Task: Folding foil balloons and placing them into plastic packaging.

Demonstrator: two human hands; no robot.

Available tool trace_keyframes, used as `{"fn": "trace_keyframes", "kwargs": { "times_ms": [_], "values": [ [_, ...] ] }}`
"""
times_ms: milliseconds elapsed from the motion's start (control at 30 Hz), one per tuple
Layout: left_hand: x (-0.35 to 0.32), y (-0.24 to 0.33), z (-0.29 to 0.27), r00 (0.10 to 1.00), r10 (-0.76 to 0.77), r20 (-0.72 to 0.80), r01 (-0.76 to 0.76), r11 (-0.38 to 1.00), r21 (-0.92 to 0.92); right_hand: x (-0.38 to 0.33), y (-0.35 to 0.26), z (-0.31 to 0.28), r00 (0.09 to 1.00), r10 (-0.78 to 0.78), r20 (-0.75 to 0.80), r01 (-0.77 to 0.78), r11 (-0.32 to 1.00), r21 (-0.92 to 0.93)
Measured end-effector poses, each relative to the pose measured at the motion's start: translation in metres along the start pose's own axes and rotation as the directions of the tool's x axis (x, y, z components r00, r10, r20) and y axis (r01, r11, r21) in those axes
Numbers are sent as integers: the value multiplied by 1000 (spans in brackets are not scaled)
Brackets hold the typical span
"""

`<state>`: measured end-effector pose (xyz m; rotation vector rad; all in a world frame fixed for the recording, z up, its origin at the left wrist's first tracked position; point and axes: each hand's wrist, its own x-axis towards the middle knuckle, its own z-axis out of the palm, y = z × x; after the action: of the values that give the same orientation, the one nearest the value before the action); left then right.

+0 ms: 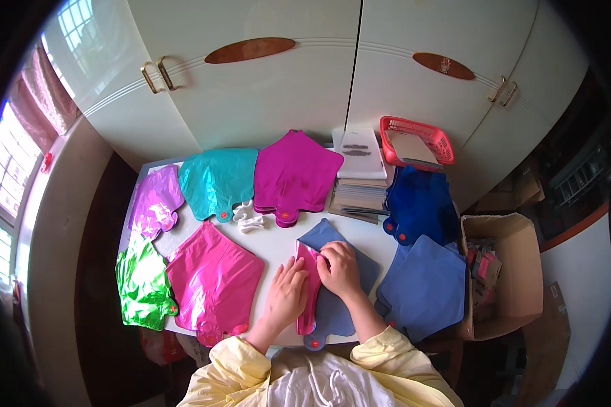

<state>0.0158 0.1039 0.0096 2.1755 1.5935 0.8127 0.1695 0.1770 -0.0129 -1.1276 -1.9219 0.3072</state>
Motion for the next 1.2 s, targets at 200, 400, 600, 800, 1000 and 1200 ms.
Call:
{"fn": "trace_keyframes", "kwargs": {
  "times_ms": [200, 400, 600, 800, 1000, 1200],
  "values": [
    [2, -10, -15, 993, 29, 112, -39, 996, 85, -1, -1, 1, 1000, 19, 3, -19, 999, -50],
    [2, -12, -14, 983, 65, 172, -97, 978, 183, -1, -2, 2, 999, 30, -41, -34, 996, -85],
    [1, -12, -12, 978, 67, 199, -114, 964, 238, -2, -2, 1, 999, 43, -27, -46, 993, -113],
    [1, -10, -10, 978, 78, 191, -132, 949, 288, -3, 1, 3, 999, 44, -21, -46, 991, -128],
    [0, -10, -9, 974, 68, 216, -133, 945, 300, -3, 1, 4, 999, 44, -18, -46, 990, -134],
    [0, -8, -10, 978, 96, 183, -154, 929, 337, -2, -7, 0, 996, 43, -74, -58, 977, -203]
  ]
}}
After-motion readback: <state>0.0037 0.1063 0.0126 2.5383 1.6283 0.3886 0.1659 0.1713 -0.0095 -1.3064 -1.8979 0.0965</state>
